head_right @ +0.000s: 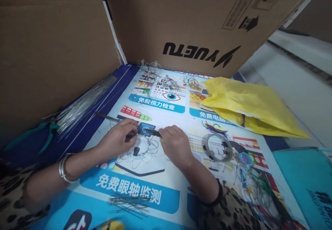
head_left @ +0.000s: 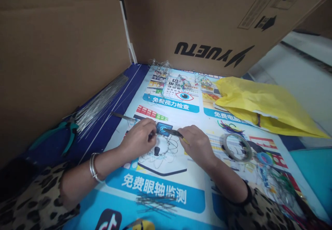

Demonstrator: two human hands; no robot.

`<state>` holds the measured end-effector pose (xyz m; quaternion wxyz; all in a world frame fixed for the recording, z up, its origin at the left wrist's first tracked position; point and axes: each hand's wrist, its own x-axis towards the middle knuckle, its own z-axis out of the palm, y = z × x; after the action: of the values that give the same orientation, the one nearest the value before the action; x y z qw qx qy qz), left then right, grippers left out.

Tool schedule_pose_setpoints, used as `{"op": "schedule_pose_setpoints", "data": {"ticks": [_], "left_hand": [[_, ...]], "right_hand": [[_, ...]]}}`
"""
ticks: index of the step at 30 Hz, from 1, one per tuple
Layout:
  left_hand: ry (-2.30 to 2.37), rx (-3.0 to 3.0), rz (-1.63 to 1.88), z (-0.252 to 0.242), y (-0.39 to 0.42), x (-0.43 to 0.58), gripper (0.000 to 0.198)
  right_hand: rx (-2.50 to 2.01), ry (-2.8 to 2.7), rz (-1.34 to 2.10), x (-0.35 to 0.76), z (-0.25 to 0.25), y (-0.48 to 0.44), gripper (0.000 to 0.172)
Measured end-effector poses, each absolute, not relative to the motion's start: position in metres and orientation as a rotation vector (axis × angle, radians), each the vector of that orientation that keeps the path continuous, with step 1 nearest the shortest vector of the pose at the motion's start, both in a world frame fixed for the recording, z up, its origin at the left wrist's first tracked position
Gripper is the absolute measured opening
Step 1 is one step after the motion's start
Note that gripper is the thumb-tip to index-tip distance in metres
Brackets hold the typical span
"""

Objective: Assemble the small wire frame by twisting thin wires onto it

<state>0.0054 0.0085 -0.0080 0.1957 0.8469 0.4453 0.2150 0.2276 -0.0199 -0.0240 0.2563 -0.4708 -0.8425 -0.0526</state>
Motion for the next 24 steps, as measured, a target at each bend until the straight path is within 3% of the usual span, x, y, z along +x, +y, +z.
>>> {"op": "schedule_pose_setpoints", "data": {"ticks": [24], "left_hand": [[1.280,2.290,0.669,-0.0105,0.0082,0.0045,0.013]], "right_hand": [[-1.337,-2.415,-0.282,0.2270,-0.0151,-0.0263,0.018]]}}
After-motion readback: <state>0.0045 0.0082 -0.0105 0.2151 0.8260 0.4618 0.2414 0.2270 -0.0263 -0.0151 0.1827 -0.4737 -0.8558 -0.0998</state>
